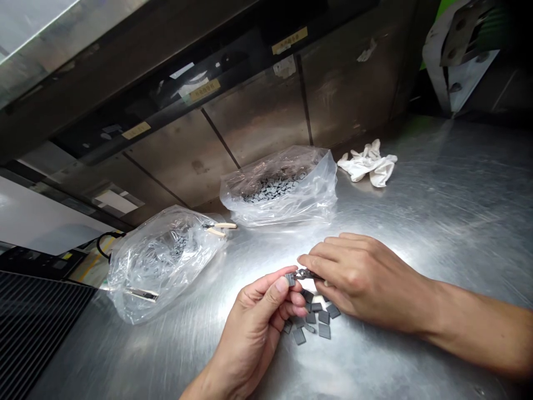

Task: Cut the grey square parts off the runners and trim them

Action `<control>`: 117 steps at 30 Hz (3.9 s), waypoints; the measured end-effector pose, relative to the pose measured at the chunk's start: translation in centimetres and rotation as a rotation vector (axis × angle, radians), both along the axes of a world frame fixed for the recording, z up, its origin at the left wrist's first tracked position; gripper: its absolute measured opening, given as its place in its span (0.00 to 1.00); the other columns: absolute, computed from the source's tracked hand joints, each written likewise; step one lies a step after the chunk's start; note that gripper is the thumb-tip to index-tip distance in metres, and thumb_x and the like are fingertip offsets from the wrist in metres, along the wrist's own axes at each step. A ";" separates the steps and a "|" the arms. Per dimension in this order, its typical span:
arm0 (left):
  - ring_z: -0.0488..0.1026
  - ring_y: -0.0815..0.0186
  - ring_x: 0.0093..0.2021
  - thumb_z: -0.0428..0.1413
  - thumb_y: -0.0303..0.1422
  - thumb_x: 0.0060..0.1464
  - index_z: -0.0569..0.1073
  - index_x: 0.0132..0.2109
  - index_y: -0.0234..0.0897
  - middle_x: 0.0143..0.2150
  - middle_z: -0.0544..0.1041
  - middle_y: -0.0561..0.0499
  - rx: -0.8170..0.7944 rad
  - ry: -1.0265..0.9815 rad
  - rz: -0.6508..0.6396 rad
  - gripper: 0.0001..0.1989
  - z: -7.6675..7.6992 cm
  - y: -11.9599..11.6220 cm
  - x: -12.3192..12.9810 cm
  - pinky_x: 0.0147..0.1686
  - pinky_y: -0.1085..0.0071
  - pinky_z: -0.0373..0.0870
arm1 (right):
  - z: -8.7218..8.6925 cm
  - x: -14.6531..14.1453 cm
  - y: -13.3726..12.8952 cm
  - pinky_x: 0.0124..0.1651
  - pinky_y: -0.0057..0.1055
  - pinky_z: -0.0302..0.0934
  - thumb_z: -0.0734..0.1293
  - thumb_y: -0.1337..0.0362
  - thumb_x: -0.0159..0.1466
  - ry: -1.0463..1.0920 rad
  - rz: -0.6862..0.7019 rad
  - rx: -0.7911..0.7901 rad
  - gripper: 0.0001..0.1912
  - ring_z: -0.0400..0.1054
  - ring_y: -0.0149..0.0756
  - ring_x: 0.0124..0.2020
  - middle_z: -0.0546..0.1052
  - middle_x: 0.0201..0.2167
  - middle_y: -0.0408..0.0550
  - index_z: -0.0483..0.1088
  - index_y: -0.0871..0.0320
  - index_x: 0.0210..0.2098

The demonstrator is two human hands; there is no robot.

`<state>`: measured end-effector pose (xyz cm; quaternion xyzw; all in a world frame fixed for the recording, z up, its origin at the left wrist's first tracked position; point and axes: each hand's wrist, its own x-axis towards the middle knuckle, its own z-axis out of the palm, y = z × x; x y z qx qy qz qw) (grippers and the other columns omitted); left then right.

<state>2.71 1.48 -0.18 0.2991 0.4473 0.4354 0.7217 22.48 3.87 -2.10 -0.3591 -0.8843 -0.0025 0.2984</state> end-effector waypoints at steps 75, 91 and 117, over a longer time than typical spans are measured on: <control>0.75 0.72 0.29 0.69 0.26 0.50 0.83 0.41 0.29 0.30 0.79 0.48 -0.114 -0.153 0.051 0.09 -0.8 0.3 -0.5 0.34 0.76 0.78 | -0.5 -0.5 -0.3 0.31 0.35 0.51 0.62 0.69 0.66 0.083 -0.005 -0.022 0.08 0.64 0.34 0.26 0.72 0.26 0.42 0.73 0.59 0.35; 0.74 0.74 0.28 0.70 0.26 0.48 0.83 0.38 0.28 0.31 0.79 0.49 -0.108 -0.147 0.055 0.09 -1.1 0.4 -0.3 0.32 0.78 0.76 | -0.5 -0.7 -0.3 0.32 0.37 0.47 0.63 0.69 0.65 0.004 -0.015 0.052 0.07 0.62 0.36 0.27 0.73 0.27 0.45 0.71 0.58 0.32; 0.74 0.72 0.30 0.66 0.26 0.53 0.82 0.41 0.28 0.32 0.78 0.47 -0.128 -0.113 0.035 0.08 -0.7 0.5 -0.4 0.33 0.77 0.76 | -0.1 -0.3 -0.1 0.30 0.32 0.47 0.63 0.69 0.65 0.077 -0.046 -0.150 0.07 0.63 0.31 0.24 0.73 0.25 0.42 0.73 0.59 0.32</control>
